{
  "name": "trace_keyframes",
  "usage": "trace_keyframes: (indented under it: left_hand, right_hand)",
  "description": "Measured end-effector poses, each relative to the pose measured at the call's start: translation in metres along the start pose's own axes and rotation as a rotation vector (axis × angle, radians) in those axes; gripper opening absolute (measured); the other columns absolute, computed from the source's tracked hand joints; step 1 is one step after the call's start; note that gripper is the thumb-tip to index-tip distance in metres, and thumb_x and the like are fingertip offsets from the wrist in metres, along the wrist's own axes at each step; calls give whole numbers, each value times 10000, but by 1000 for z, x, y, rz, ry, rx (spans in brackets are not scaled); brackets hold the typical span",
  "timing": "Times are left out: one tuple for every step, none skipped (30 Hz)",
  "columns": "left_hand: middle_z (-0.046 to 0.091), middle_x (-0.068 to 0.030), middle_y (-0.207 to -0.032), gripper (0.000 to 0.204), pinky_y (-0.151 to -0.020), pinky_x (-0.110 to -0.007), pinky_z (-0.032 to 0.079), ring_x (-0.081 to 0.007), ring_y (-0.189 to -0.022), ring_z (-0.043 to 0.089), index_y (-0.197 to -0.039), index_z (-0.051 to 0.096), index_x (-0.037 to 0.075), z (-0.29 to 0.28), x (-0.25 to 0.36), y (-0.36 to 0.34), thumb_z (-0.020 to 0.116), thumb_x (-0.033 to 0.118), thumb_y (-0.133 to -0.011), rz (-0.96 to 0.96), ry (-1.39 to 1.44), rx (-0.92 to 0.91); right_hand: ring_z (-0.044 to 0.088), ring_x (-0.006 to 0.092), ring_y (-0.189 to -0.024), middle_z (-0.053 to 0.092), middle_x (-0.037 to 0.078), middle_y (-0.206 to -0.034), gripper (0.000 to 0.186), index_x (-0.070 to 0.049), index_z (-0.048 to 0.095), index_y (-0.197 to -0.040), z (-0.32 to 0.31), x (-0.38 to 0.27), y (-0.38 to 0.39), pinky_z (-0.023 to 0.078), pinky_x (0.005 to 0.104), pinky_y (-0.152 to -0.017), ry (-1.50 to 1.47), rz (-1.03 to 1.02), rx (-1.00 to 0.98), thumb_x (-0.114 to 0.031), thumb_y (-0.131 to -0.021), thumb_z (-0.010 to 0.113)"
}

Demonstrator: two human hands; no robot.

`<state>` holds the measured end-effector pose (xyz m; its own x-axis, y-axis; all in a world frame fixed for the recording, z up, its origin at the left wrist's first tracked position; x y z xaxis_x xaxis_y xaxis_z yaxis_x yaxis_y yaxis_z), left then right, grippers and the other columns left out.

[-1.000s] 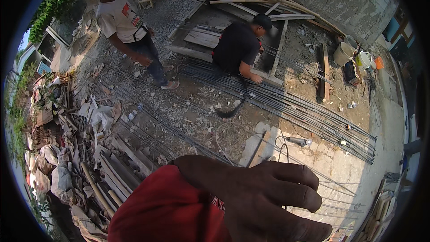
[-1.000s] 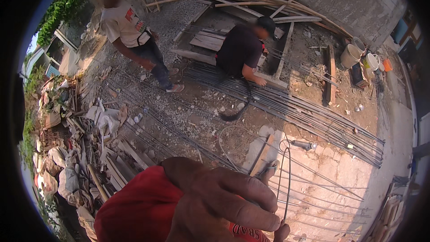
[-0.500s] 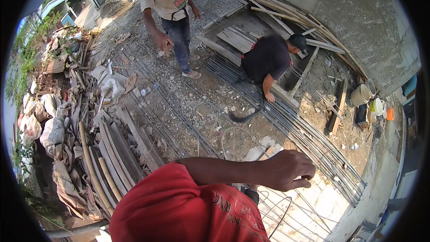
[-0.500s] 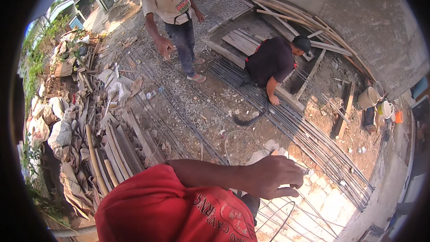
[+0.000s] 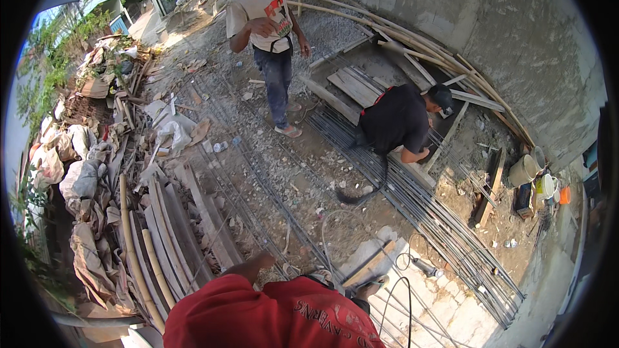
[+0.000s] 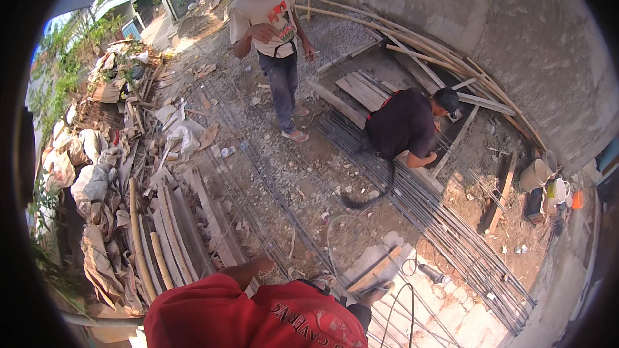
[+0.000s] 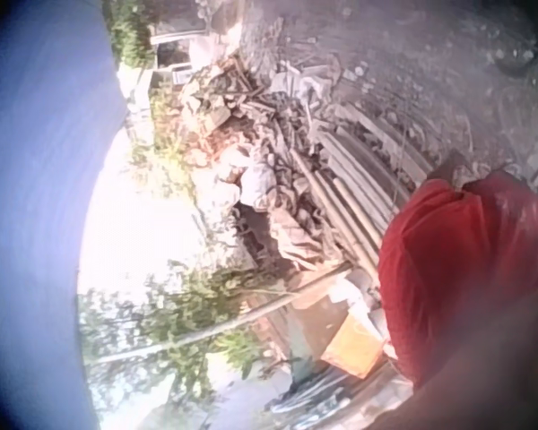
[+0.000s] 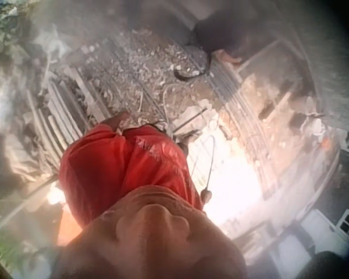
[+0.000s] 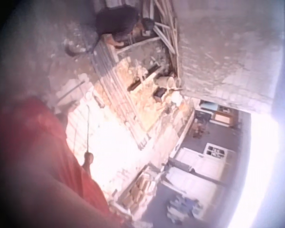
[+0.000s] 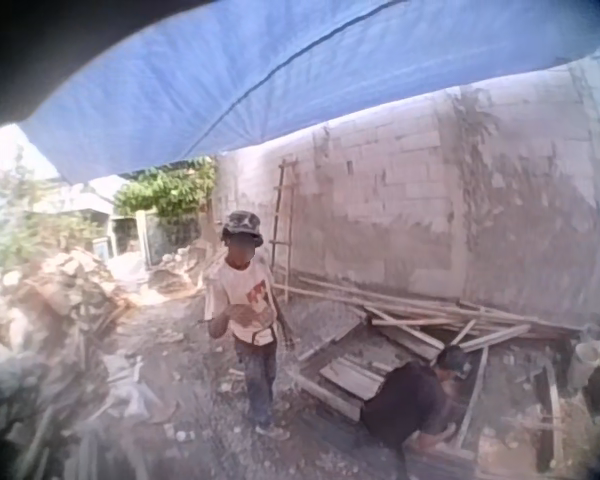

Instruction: The person measures steel rods using a tape measure and a wooden plank as a guide. They then use an angle grinder to cut the steel rods to the measured length. Finally, the person picks up and moves the cut steel rods.

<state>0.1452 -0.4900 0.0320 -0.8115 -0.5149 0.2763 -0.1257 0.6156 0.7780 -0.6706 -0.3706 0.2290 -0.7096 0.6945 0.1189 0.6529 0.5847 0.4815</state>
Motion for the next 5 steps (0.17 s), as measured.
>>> trace_keyframes:
  left_hand:
    - [761,-196,-984,342,-799,-472,590,-342,-917,747,-992,783,47,-14,-25,-1,585,327,-989,99,-149,105]
    - [764,-190,-976,359,-795,-459,592,-325,-909,751,-992,784,40,-21,-31,-2,588,341,-995,203,-293,200]
    - [769,-186,-985,363,-795,-462,592,-324,-907,752,-999,785,43,-24,-39,-7,599,355,-994,91,-186,151]
    - [773,-182,-994,369,-796,-465,592,-322,-904,753,-1006,786,46,-32,-47,-8,610,370,-993,-19,-79,100]
    - [777,-177,-1003,375,-796,-468,592,-320,-901,754,-1013,788,50,-41,-51,-7,621,384,-992,-126,26,45]
  right_hand:
    - [718,452,-845,753,246,-881,463,0,775,-874,1,4,4,562,536,-716,-13,0,0,-425,-976,623]
    - [719,445,-890,755,238,-926,479,-7,772,-910,-1,4,10,566,530,-751,-1,8,3,-451,-983,607]
    - [720,438,-935,757,230,-971,498,-15,770,-946,-2,4,14,569,524,-786,12,14,5,-478,-990,592]
    - [721,431,-980,758,222,-1016,519,-22,768,-982,-2,4,21,573,518,-821,26,21,9,-504,-996,577]
    - [721,431,-980,758,222,-1016,519,-22,768,-982,-4,5,23,573,518,-821,24,31,20,-504,-996,577]
Point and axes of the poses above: each hand's wrist, its own y-axis away from the middle knuckle, its own z-axis out of the palm, x = y × z, the point moved 6 cm from there along -y, towards the middle knuckle
